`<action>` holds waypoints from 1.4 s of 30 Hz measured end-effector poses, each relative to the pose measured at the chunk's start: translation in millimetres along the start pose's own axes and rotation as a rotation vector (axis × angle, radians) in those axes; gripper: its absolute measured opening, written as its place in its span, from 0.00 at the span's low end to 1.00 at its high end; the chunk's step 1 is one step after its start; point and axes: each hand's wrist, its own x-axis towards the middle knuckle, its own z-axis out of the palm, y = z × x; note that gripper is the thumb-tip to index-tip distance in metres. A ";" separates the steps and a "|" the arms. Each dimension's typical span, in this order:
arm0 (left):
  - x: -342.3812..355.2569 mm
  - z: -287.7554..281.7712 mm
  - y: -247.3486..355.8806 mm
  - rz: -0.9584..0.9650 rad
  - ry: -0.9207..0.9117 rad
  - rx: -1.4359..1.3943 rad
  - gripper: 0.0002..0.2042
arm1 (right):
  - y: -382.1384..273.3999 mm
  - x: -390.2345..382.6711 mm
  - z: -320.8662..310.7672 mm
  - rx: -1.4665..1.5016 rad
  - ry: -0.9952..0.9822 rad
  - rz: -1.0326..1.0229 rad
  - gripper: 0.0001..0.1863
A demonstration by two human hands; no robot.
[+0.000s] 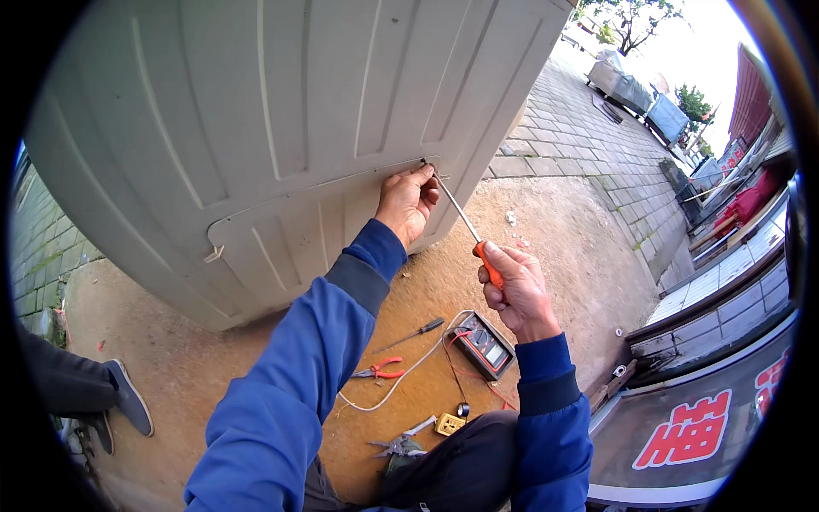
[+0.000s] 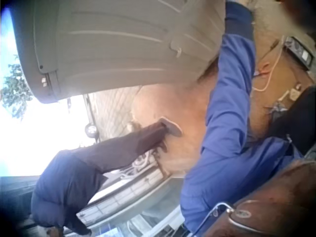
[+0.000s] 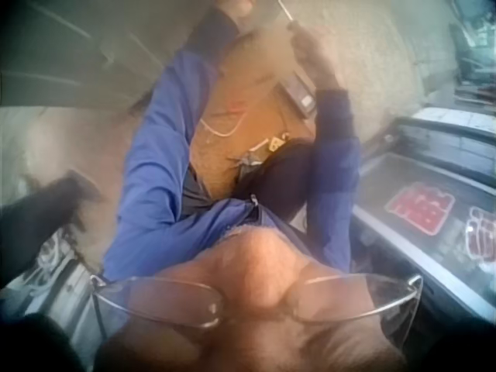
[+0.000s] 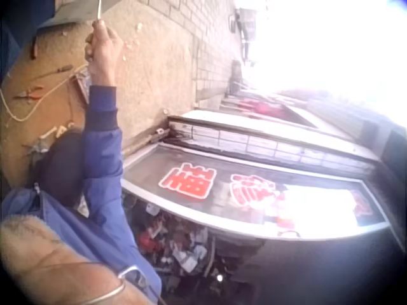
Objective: The person removes a panel from the bottom of a white appliance using a screwdriver, then reattaches it and secures it with screws. They also handle a power cord and use a multimeter to test electrical connections.
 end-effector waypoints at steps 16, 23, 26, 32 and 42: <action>-80.7 -99.5 -16.4 -0.013 0.103 -0.157 0.06 | 24.6 -18.3 -6.9 -0.706 0.219 -0.406 0.15; -101.9 -118.2 6.2 -0.061 0.011 -0.094 0.13 | 20.7 -59.8 -10.4 -0.873 0.121 -0.433 0.14; -107.7 -120.6 14.5 -0.080 0.031 -0.078 0.14 | 24.5 -66.2 -9.7 -0.891 0.075 -0.405 0.15; -115.8 -116.3 24.7 -0.004 -0.003 -0.041 0.11 | 23.4 -72.6 6.3 -0.981 0.018 -0.387 0.14; -105.5 -148.8 25.7 0.004 -0.055 -0.210 0.06 | 28.8 -72.3 15.1 -0.996 -0.007 -0.401 0.14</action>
